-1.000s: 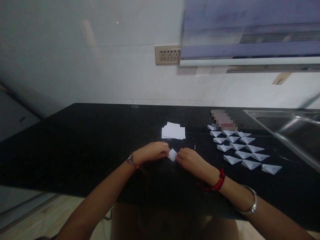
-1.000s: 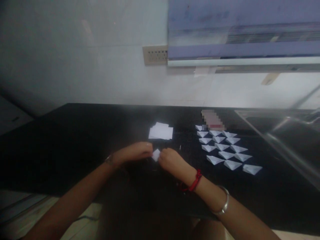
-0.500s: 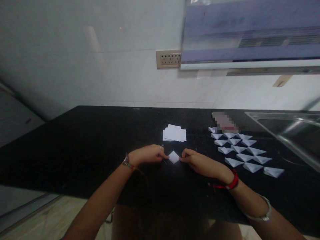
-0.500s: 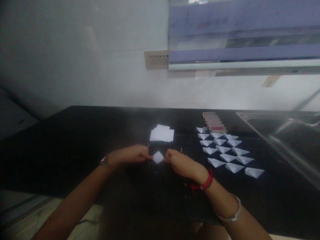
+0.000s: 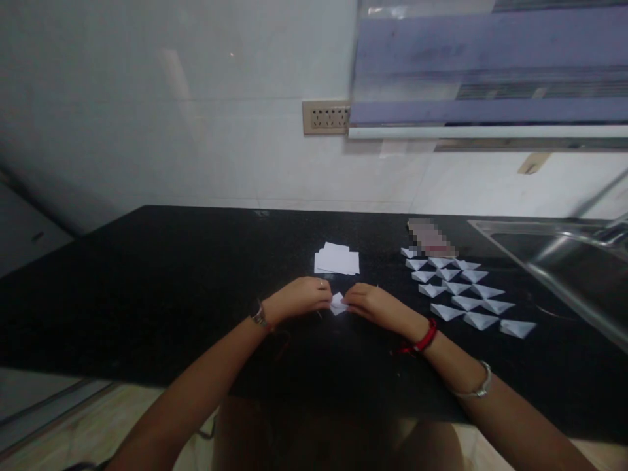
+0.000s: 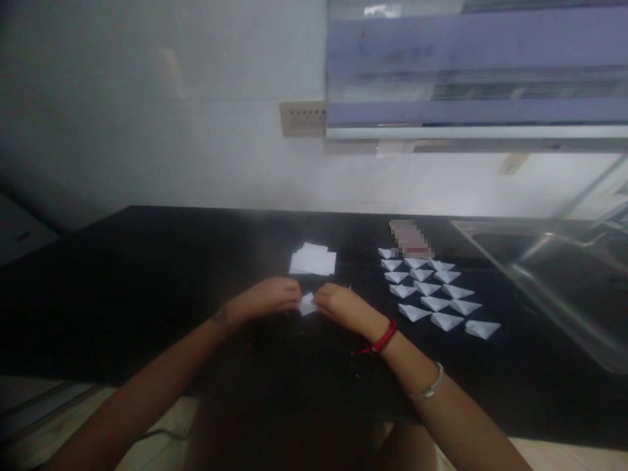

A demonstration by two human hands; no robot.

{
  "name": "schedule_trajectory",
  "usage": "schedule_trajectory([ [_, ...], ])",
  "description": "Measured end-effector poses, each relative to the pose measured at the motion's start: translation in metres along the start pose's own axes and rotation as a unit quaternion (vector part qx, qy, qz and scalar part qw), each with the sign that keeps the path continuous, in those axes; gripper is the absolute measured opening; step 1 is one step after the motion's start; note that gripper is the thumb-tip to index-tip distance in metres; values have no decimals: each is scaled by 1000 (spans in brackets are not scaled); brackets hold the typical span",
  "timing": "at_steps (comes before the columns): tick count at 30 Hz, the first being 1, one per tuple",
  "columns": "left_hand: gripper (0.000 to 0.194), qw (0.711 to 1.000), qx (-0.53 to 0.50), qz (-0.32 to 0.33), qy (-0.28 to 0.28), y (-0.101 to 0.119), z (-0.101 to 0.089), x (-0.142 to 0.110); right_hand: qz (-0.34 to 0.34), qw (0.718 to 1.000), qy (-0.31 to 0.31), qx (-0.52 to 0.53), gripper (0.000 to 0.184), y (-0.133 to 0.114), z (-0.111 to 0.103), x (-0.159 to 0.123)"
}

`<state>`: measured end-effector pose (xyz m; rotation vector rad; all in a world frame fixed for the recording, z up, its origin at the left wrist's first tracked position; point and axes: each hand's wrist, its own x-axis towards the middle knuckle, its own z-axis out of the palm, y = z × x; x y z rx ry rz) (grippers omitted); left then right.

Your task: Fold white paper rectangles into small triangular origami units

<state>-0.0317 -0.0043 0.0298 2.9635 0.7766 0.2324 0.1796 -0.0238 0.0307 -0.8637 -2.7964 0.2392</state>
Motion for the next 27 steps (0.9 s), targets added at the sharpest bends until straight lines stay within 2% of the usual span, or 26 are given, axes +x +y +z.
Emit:
schedule_trajectory([
  [3, 23, 1000, -7, -5, 11, -2, 0, 0, -13, 999, 15, -38, 24, 2, 2, 0],
  [5, 22, 998, -48, -20, 39, 0, -1, 1, -7, 998, 56, -21, 25, 2, 1, -1],
  [7, 21, 988, -111, -63, 87, 3, -2, 4, 35, 991, 124, 36, 24, 4, 1, 0],
  [9, 20, 965, -189, -127, 127, 8, -1, 8, 113, 971, 172, 122, 22, 7, 4, 1],
  [10, 20, 950, -232, -158, 135, 10, 0, 9, 154, 958, 171, 172, 22, 9, 6, 2],
  [12, 20, 921, -306, -203, 130, 13, 2, 11, 221, 930, 129, 263, 22, 12, 11, 5],
  [15, 17, 902, -349, -232, 102, 14, 6, 11, 265, 910, 66, 312, 21, 11, 15, 6],
  [17, 21, 917, -323, -224, 74, 14, 10, 11, 254, 926, 70, 271, 21, 8, 13, 5],
  [21, 12, 973, -160, -157, 56, 15, 16, 12, 152, 976, 89, 125, 21, 2, 6, 2],
  [24, 14, 987, -90, -118, 64, 13, 17, 11, 105, 990, 69, 57, 19, 4, 5, 2],
  [27, 19, 994, -84, -68, 32, 7, 11, 7, 74, 997, 31, 10, 21, 6, 5, 0],
])
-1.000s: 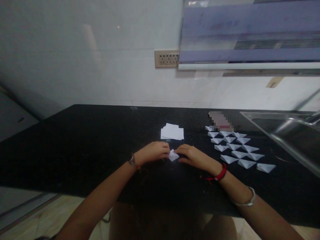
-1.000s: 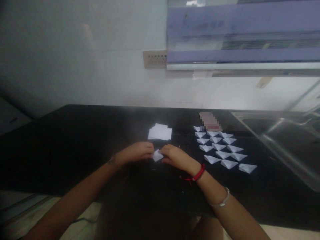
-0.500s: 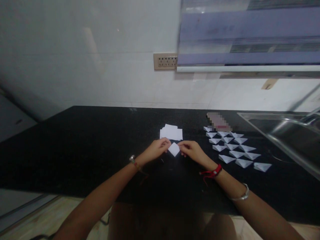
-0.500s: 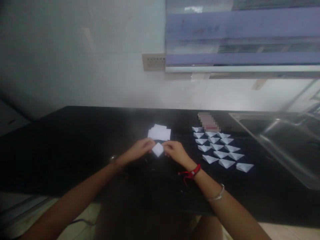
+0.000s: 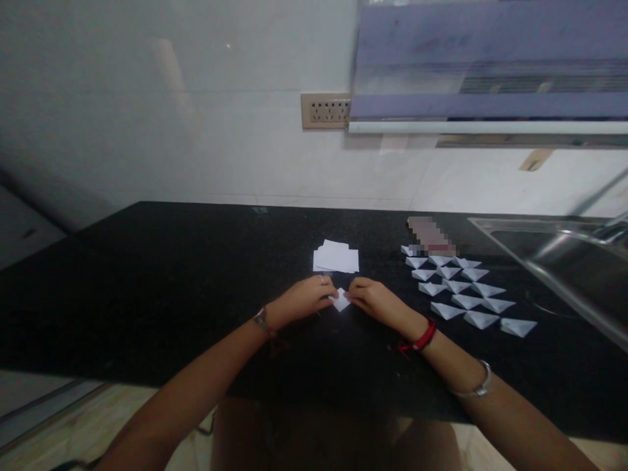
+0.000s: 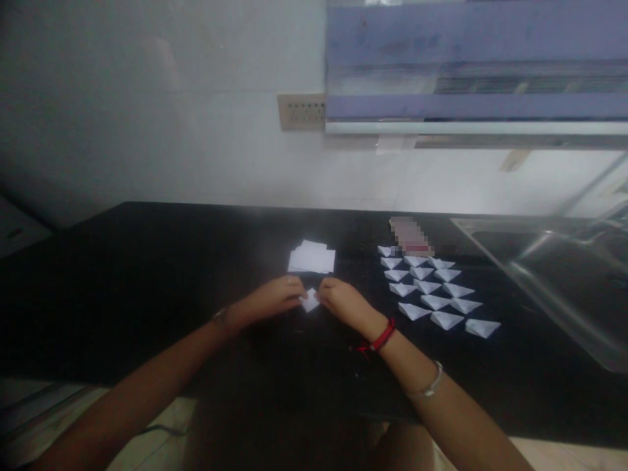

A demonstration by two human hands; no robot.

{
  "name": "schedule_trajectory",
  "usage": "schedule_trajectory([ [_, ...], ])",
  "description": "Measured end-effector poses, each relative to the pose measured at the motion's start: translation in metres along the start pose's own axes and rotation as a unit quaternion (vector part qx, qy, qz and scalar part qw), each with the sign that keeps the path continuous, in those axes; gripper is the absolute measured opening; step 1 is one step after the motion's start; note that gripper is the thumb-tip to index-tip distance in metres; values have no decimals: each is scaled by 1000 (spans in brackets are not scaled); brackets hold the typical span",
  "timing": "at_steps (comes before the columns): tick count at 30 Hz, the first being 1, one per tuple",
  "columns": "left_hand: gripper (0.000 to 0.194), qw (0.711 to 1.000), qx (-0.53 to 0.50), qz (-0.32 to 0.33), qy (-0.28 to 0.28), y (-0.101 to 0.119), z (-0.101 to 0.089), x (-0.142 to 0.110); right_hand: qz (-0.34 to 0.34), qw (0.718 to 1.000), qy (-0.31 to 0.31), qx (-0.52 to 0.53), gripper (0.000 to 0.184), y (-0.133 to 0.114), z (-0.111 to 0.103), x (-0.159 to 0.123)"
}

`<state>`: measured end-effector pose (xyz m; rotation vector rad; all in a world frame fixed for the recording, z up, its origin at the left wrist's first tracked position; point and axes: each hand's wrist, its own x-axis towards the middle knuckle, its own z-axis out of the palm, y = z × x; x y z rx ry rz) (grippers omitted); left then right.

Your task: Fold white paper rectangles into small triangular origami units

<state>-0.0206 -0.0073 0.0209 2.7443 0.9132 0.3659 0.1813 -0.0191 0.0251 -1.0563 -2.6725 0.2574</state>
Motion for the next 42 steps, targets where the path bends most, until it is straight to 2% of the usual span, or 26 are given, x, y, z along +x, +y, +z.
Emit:
schedule_trajectory([
  [3, 24, 998, 26, 41, -27, -5, -8, -3, -29, 998, -25, -39, 21, 1, -2, -2],
  [9, 24, 990, 111, 92, -10, -5, -8, -1, -78, 994, -26, -74, 21, 9, -1, 0],
  [13, 25, 982, 158, 100, 8, -5, -4, 0, -111, 991, -10, -73, 24, 14, 1, 1],
  [16, 20, 981, 170, 96, 6, -6, -1, 0, -101, 994, -5, -47, 24, 16, 0, 0],
  [18, 18, 987, 143, 74, 13, -6, 3, 1, -95, 995, 2, -6, 22, 17, -1, 0],
  [21, 15, 997, 45, 14, 57, -6, 10, 3, -75, 996, 26, 47, 19, 15, 1, 2],
  [25, 15, 991, -49, -79, 93, -7, 17, 7, 0, 996, 52, 67, 17, 7, 5, 6],
  [30, 18, 968, -39, -233, 78, 0, 15, 7, 90, 993, 49, 51, 18, -1, 8, 14],
  [35, 18, 947, -36, -311, 70, 4, 16, 8, 145, 988, 26, 45, 16, 2, 8, 20],
  [38, 15, 939, -36, -332, 81, 5, 17, 8, 175, 981, 19, 75, 14, 6, 10, 22],
  [42, 16, 962, -12, -255, 100, 9, 17, 7, 185, 974, 39, 122, 5, 11, 14, 22],
])
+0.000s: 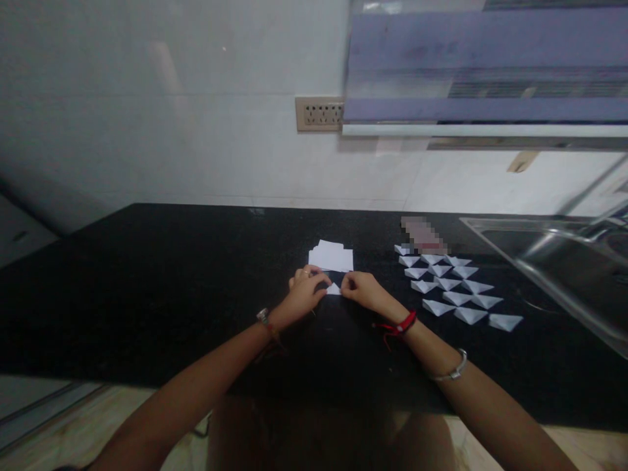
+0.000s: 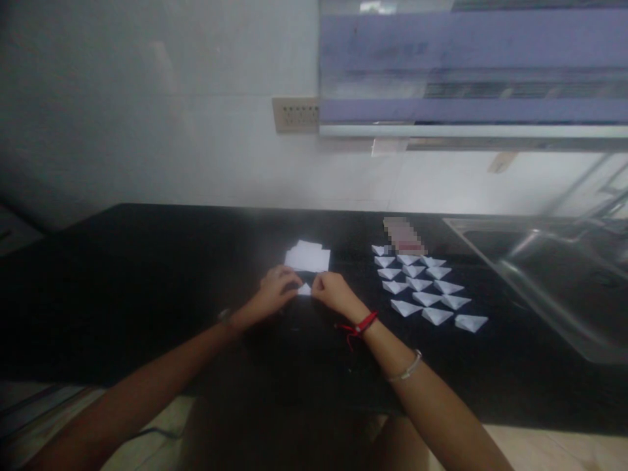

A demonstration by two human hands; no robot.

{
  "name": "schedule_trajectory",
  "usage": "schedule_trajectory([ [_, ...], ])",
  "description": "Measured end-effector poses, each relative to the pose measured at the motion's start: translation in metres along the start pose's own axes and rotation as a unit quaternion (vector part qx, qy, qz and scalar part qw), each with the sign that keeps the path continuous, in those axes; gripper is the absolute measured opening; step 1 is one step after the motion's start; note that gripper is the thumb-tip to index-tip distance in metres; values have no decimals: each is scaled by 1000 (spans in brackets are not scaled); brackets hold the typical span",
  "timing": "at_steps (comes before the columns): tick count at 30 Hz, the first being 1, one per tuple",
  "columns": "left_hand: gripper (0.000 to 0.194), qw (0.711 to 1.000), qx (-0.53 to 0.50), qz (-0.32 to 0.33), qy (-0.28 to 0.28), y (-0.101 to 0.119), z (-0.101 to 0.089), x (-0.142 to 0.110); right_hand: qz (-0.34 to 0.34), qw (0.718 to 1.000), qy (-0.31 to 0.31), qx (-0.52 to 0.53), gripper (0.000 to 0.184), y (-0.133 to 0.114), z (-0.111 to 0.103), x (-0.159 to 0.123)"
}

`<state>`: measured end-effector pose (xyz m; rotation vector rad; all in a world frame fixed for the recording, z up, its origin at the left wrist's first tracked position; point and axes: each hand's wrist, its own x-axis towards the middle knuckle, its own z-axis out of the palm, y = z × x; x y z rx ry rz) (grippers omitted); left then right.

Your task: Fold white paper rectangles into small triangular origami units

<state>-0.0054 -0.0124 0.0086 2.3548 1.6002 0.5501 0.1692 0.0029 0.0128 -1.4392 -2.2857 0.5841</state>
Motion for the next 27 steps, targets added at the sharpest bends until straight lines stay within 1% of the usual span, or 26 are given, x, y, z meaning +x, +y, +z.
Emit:
schedule_trajectory([
  [3, 18, 993, 76, 85, 16, 3, -3, -4, -47, 999, 3, 1, 12, 0, -1, -3],
  [4, 20, 989, 104, 109, 13, 4, -4, -5, -72, 997, 4, -17, 13, -1, -2, -5],
  [6, 23, 978, 144, 147, -14, 5, -8, -8, -117, 990, -1, -78, 17, -5, -5, -11],
  [8, 27, 970, 167, 168, -55, 6, -12, -11, -139, 978, -21, -151, 20, -12, -8, -17],
  [10, 32, 964, 180, 179, -85, 6, -16, -13, -147, 964, -41, -219, 21, -18, -9, -23],
  [12, 34, 960, 188, 186, -96, 8, -19, -15, -148, 951, -44, -269, 22, -24, -10, -29],
  [14, 33, 957, 196, 189, -100, 10, -22, -17, -152, 942, -49, -296, 22, -26, -12, -32],
  [16, 32, 956, 200, 186, -101, 12, -24, -18, -164, 940, -62, -293, 22, -24, -15, -35],
  [18, 34, 958, 198, 182, -102, 12, -26, -18, -170, 944, -72, -274, 23, -18, -20, -36],
  [23, 39, 965, 146, 180, -120, 2, -24, -17, -154, 958, -80, -228, 24, -10, -25, -37],
  [25, 41, 969, 122, 177, -118, -3, -21, -14, -146, 964, -61, -213, 24, -10, -24, -34],
  [27, 40, 974, 89, 171, -116, -8, -17, -9, -150, 967, -28, -205, 24, -12, -20, -29],
])
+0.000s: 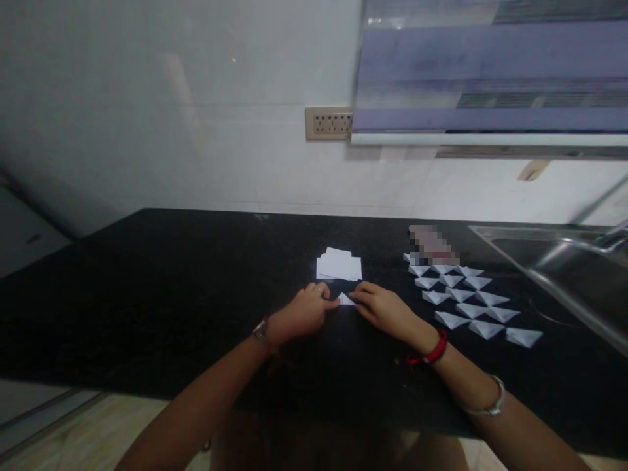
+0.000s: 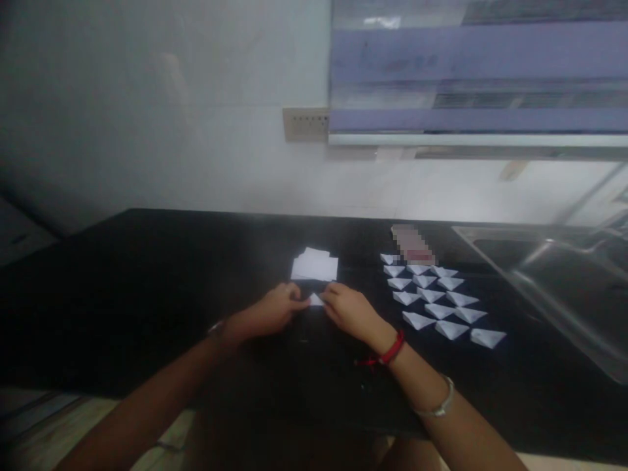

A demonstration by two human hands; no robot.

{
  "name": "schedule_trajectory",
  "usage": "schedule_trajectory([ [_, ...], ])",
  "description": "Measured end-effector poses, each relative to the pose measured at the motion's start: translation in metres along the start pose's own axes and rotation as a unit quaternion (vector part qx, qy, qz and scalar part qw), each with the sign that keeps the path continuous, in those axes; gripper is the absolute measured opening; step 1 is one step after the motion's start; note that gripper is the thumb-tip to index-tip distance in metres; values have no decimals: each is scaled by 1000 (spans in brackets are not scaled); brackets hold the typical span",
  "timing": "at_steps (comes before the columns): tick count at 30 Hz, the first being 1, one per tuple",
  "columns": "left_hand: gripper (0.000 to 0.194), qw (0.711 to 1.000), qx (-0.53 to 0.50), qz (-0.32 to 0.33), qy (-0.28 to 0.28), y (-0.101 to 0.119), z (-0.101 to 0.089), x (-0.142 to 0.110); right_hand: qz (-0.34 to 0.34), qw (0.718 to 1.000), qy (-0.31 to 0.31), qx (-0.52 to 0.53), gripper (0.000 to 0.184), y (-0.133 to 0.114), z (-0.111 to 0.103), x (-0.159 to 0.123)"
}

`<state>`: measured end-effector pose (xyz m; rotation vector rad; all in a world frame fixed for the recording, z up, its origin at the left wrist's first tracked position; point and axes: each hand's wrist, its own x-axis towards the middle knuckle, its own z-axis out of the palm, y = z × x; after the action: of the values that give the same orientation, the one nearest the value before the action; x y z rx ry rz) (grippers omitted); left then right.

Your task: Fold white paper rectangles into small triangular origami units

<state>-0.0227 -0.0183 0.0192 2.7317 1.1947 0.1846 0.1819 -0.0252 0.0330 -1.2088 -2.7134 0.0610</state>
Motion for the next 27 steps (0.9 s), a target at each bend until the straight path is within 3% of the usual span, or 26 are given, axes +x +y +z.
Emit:
schedule_trajectory([
  [6, 22, 986, -139, -11, 86, -9, 4, 14, -20, 1000, 9, 9, 24, -2, 11, 14],
  [9, 22, 969, -203, -56, 128, -4, 1, 15, -1, 997, 42, 68, 23, -3, 14, 15],
  [13, 21, 940, -290, -123, 131, 8, 0, 14, 49, 979, 86, 179, 21, -4, 17, 13],
  [18, 11, 910, -367, -135, 139, 12, 4, 17, 100, 959, 82, 251, 20, -5, 19, 15],
  [24, 6, 918, -342, -139, 144, 12, 6, 17, 126, 955, 82, 254, 25, -5, 18, 18],
  [27, 13, 932, -289, -154, 153, 18, 5, 16, 158, 935, 94, 302, 26, -5, 22, 18],
])
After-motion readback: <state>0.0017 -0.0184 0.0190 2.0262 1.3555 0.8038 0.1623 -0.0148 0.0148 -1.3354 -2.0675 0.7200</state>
